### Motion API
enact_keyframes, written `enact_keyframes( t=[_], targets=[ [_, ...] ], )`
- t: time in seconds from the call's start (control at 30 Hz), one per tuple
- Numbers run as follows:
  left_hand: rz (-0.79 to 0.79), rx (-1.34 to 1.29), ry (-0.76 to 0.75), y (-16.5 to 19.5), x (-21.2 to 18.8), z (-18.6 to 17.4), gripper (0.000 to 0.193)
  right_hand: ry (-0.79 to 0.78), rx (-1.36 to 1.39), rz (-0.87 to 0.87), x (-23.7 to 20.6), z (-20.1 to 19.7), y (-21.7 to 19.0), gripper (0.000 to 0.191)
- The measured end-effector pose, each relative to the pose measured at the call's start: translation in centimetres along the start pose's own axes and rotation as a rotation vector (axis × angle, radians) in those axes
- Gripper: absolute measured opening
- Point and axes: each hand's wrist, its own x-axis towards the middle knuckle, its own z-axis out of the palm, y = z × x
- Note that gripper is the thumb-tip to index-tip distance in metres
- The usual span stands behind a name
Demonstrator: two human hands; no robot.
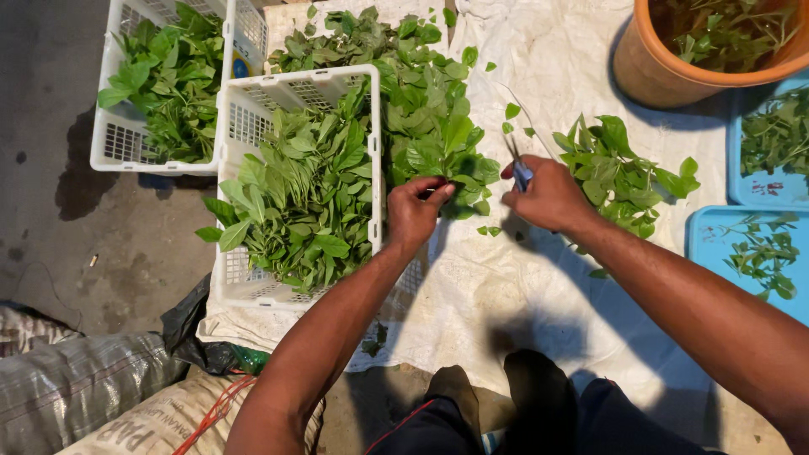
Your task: The person uses shears to trim leaves from stems and places the trimmed leaves into a white basket. The person repeatedly picks up stems, cuts off leaves, and drops them into the basket while working over a white tarp.
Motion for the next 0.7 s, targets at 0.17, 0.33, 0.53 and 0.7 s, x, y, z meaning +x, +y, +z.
enact_keyframes(
  t=[0.17, 0.33, 0.53, 0.7],
  targets=[
    [-0.034, -0.119, -0.043, -0.7, 0.6, -0.9, 0.016, -0.256, -0.118, -0.019, 1.4, 0.5, -0.9, 0.046],
    [-0.046, -0.081, -0.046, -0.9, 1.0, -0.6, 0.017, -0.265, -0.152, -0.048, 2.4, 1.1, -2.7, 0.050],
    [-0.091, 0.000, -0.066, -0.7, 1.5, -0.6, 0.017, -0.270, -0.155, -0.003, 3.4, 1.6, -4.1, 0.046],
    [-0.085, -0.006, -0.096, -0.6, 1.6, -0.7, 0.018, -0.262, -0.149, -0.029, 4.2, 1.8, -3.7, 0.044]
  ],
)
